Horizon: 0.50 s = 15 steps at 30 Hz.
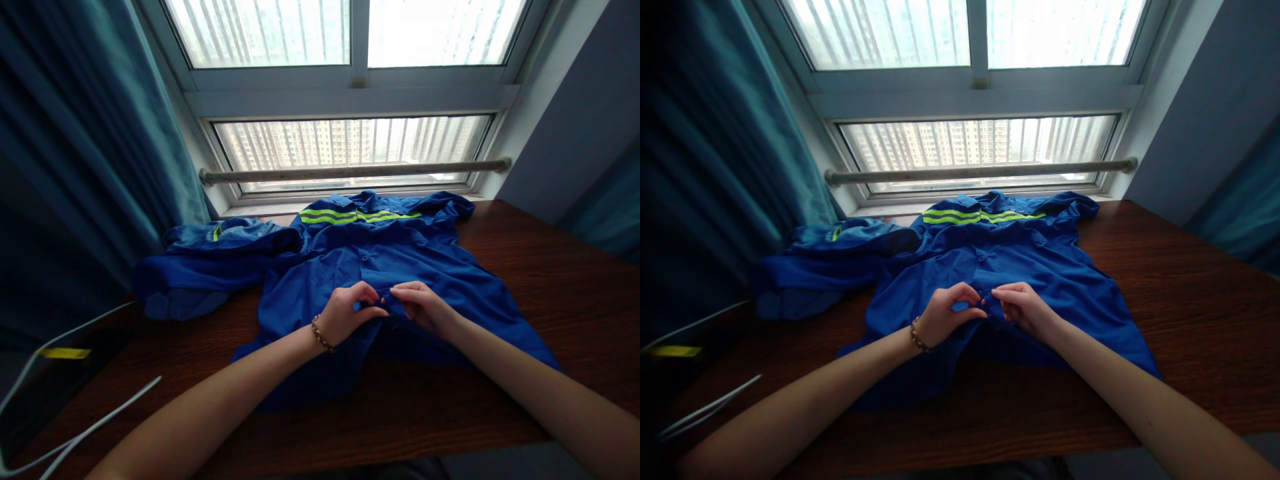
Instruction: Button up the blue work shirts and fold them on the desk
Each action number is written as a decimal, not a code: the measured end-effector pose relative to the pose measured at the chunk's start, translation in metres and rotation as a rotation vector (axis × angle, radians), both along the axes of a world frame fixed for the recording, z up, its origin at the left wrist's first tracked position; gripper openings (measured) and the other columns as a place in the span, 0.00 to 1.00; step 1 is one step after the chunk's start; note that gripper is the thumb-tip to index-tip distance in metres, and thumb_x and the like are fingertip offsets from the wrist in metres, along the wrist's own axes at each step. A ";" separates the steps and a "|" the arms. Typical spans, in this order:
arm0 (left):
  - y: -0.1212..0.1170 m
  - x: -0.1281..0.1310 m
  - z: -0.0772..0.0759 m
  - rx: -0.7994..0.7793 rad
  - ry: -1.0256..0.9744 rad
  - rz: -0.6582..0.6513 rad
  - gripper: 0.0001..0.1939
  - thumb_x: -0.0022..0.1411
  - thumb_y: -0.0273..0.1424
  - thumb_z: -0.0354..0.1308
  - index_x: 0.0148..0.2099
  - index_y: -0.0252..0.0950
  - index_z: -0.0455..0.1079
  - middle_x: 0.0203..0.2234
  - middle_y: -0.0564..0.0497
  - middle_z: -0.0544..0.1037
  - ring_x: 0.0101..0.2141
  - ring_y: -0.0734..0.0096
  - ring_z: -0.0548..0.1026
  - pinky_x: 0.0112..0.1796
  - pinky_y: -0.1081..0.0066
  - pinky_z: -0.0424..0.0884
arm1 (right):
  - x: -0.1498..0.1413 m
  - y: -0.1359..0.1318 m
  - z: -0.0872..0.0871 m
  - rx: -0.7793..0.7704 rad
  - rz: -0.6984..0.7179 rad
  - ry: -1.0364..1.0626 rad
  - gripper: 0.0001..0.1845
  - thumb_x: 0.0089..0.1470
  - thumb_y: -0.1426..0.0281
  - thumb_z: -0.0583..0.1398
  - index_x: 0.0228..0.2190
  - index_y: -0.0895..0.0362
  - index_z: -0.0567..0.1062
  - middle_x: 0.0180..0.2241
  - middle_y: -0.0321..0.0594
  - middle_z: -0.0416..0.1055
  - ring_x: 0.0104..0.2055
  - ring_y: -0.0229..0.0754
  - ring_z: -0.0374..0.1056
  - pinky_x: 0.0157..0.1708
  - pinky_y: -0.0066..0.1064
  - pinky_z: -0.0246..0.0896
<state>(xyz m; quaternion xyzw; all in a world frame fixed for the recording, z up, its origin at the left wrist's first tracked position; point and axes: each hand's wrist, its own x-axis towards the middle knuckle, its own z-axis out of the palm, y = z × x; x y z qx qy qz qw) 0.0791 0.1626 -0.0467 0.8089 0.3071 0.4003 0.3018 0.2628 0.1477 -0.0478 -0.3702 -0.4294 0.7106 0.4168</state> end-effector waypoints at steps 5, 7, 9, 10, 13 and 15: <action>0.002 -0.004 0.000 0.086 0.009 0.031 0.18 0.46 0.37 0.64 0.37 0.37 0.62 0.24 0.57 0.75 0.27 0.74 0.74 0.31 0.76 0.68 | 0.001 0.001 0.002 0.017 0.051 0.098 0.10 0.42 0.70 0.59 0.26 0.65 0.76 0.17 0.38 0.67 0.16 0.31 0.59 0.15 0.21 0.53; 0.003 -0.004 -0.001 0.119 0.012 0.021 0.19 0.47 0.38 0.63 0.38 0.37 0.60 0.24 0.57 0.74 0.27 0.75 0.74 0.31 0.76 0.68 | 0.000 0.000 0.001 0.002 0.065 0.117 0.10 0.41 0.71 0.60 0.28 0.64 0.76 0.19 0.38 0.68 0.17 0.30 0.60 0.16 0.20 0.54; 0.003 -0.005 -0.002 0.170 0.016 0.009 0.18 0.48 0.38 0.62 0.38 0.37 0.60 0.25 0.56 0.75 0.28 0.75 0.74 0.31 0.77 0.68 | -0.001 -0.001 0.000 -0.003 0.052 0.094 0.10 0.40 0.71 0.62 0.29 0.63 0.76 0.19 0.37 0.68 0.16 0.29 0.60 0.15 0.20 0.54; 0.004 -0.005 -0.002 0.197 0.019 0.006 0.18 0.49 0.38 0.62 0.38 0.37 0.60 0.25 0.56 0.75 0.28 0.75 0.74 0.31 0.76 0.68 | -0.002 -0.001 -0.001 0.000 0.039 0.065 0.11 0.40 0.71 0.62 0.29 0.62 0.76 0.19 0.36 0.68 0.16 0.29 0.59 0.15 0.19 0.54; 0.006 -0.006 -0.006 0.271 0.030 -0.003 0.18 0.50 0.38 0.61 0.39 0.37 0.59 0.26 0.55 0.75 0.29 0.74 0.74 0.31 0.76 0.69 | -0.003 -0.003 -0.001 0.037 0.000 -0.050 0.13 0.40 0.68 0.64 0.31 0.61 0.76 0.18 0.34 0.67 0.16 0.28 0.58 0.15 0.19 0.52; 0.007 -0.007 -0.008 0.325 0.035 -0.015 0.18 0.51 0.38 0.60 0.40 0.36 0.59 0.26 0.54 0.75 0.29 0.73 0.74 0.31 0.75 0.69 | -0.004 -0.004 -0.001 0.095 -0.015 -0.111 0.13 0.40 0.67 0.64 0.30 0.60 0.77 0.19 0.34 0.67 0.17 0.28 0.58 0.16 0.20 0.52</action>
